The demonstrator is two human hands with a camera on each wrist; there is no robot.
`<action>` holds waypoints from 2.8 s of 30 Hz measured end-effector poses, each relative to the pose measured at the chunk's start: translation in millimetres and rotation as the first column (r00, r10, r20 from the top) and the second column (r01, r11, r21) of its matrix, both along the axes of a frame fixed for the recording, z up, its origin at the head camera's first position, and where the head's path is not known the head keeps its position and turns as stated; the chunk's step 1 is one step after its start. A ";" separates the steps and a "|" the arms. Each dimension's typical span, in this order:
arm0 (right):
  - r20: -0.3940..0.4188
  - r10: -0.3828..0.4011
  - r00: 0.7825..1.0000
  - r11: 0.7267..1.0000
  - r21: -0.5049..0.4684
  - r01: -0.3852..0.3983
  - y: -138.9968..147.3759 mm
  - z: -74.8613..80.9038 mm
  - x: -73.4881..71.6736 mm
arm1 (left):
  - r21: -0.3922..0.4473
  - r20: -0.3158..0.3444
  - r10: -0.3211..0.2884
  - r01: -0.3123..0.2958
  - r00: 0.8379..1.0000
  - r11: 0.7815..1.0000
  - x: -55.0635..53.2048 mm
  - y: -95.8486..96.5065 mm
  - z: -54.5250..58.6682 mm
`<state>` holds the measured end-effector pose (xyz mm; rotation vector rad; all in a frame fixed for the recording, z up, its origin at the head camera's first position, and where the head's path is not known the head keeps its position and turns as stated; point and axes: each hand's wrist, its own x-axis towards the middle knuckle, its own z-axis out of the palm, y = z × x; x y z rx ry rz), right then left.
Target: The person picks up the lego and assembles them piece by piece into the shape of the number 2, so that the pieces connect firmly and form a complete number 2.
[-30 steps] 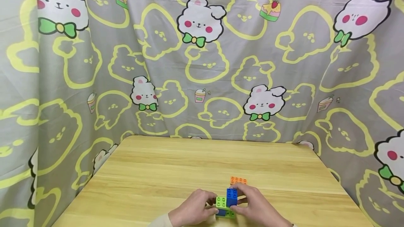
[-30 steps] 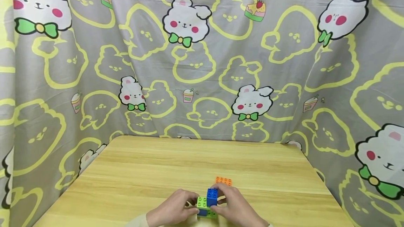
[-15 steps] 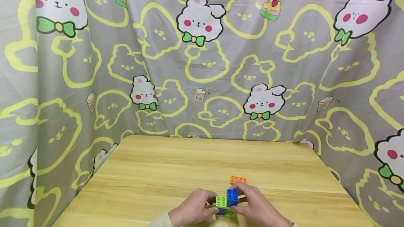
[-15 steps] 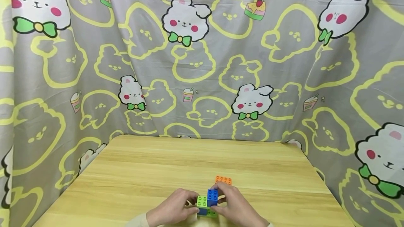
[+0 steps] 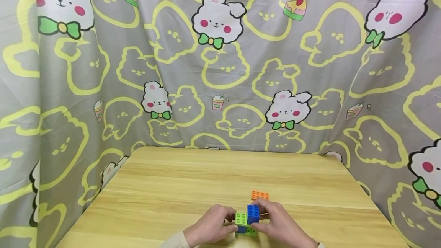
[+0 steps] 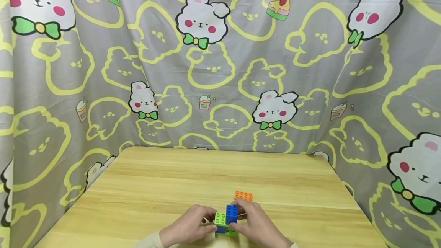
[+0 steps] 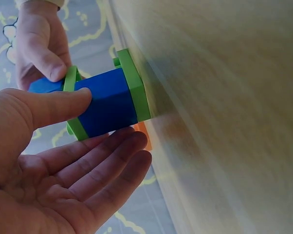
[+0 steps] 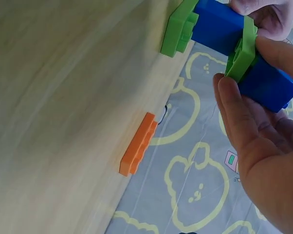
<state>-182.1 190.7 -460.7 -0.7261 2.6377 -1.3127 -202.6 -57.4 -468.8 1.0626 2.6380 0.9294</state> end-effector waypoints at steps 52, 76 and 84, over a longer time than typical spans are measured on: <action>0.324 0.079 0.943 0.971 -0.239 0.001 7.7 -2.4 -1.4 | 0.175 0.255 0.031 -0.078 0.967 0.981 -0.3 0.9 2.4; 0.322 0.111 0.940 0.954 -0.299 -0.010 7.8 -1.2 -2.9 | 0.200 0.235 -0.001 -0.048 0.972 0.979 -1.3 -0.2 1.9; 0.321 0.087 0.943 0.963 -0.270 0.003 7.7 -0.2 -2.6 | 0.197 0.229 -0.001 -0.045 0.973 0.979 -3.0 0.1 0.5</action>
